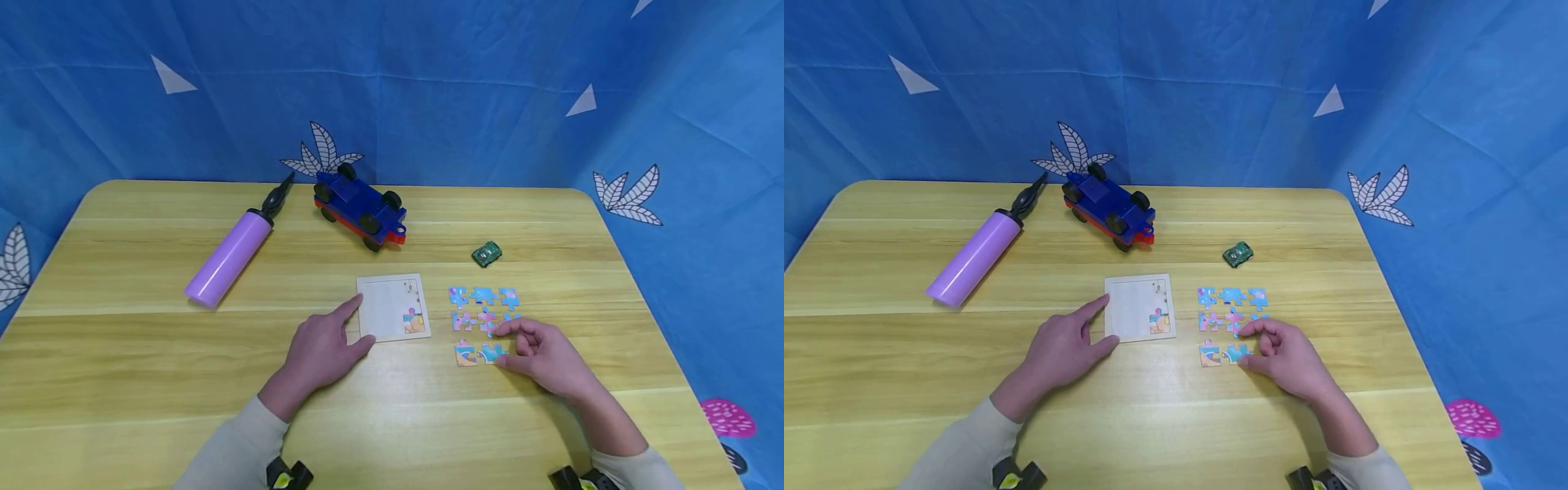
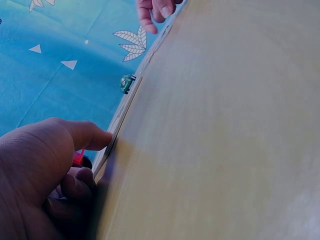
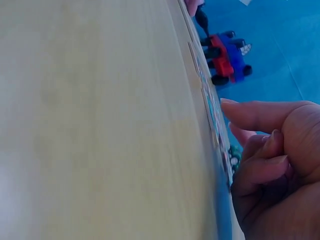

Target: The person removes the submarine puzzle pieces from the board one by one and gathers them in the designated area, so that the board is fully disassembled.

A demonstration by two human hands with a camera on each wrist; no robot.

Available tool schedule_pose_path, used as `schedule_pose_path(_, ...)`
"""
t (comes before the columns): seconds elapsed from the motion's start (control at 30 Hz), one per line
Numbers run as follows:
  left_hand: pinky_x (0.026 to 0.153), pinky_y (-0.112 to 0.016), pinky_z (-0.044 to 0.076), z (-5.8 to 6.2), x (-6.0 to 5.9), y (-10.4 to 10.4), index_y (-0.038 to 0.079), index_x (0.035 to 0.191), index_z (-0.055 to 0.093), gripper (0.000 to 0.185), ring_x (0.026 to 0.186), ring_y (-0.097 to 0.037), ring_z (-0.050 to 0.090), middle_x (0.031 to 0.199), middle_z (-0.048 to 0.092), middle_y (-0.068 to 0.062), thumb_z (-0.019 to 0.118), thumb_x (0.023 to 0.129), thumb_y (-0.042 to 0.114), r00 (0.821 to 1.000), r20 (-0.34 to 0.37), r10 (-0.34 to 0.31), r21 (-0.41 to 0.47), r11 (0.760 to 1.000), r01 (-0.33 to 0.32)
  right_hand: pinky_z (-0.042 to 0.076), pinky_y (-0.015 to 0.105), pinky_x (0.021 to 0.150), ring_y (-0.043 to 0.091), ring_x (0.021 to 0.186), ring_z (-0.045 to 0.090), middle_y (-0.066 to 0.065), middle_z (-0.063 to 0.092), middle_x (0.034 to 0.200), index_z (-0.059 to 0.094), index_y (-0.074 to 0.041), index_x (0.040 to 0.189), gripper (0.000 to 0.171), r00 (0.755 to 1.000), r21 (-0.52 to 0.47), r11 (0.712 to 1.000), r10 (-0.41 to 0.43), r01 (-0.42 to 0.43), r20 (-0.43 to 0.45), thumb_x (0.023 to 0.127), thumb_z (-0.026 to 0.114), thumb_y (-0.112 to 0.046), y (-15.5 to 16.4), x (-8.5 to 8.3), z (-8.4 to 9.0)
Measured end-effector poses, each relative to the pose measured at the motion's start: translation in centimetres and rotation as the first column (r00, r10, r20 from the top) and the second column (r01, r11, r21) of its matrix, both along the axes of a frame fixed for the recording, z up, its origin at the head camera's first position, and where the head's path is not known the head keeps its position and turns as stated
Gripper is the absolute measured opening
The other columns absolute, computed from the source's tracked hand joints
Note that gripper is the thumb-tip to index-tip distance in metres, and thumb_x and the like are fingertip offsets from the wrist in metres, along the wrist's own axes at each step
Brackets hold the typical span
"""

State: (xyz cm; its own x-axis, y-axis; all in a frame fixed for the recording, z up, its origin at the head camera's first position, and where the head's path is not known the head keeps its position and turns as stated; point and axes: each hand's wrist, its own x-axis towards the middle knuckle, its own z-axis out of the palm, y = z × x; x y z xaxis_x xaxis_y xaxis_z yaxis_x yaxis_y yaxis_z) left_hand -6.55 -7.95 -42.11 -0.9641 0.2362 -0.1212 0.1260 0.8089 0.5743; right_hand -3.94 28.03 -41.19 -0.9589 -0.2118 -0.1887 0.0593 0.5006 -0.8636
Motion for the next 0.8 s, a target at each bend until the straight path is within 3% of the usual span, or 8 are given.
schedule_pose_path(0.17,0.049,-0.033,0.031,-0.1,0.0,0.0,0.014,0.149,0.05,0.073,0.046,-0.015,0.039,0.052,0.044,0.004,0.074,0.088,0.045,1.0,-0.005,-0.01,-0.015,1.0,0.01,0.04,0.024,0.068,0.009,0.058,0.037,-0.003,0.034,0.063,0.066,0.001,0.11,0.033,1.0,-0.024,1.0,0.002,-0.002,-0.028,0.081,0.082,-0.003,-1.6,-0.7,0.3)
schedule_pose_path(0.37,0.049,-0.033,0.031,-0.1,0.0,-0.1,0.013,0.149,0.05,0.073,0.045,-0.015,0.039,0.051,0.044,0.004,0.073,0.088,0.045,1.0,-0.007,-0.02,-0.022,1.0,0.02,0.037,0.025,0.059,0.01,0.056,0.039,-0.003,0.034,0.062,0.067,-0.001,0.109,0.03,0.998,-0.013,1.0,0.02,-0.02,-0.06,0.082,0.081,-0.005,-3.8,-1.6,0.3)
schedule_pose_path(0.57,0.048,-0.033,0.031,0.1,0.0,-0.1,0.014,0.15,0.049,0.073,0.045,-0.015,0.038,0.051,0.043,0.004,0.072,0.088,0.045,1.0,-0.004,-0.019,-0.015,1.0,0.019,0.031,0.025,0.052,0.011,0.052,0.032,-0.002,0.034,0.06,0.067,-0.002,0.111,0.029,0.999,-0.028,0.999,0.028,-0.029,-0.039,0.084,0.079,-0.002,-5.8,-2.1,0.5)
schedule_pose_path(0.8,0.049,-0.033,0.03,0.1,0.0,-0.1,0.014,0.15,0.049,0.073,0.046,-0.015,0.038,0.051,0.043,0.004,0.073,0.088,0.046,1.0,0.003,-0.016,-0.009,1.0,0.016,0.039,0.028,0.061,0.011,0.053,0.035,-0.004,0.035,0.06,0.067,-0.002,0.111,0.032,0.996,0.003,0.998,0.063,-0.062,-0.061,0.082,0.081,-0.003,-7.4,-3.0,0.4)
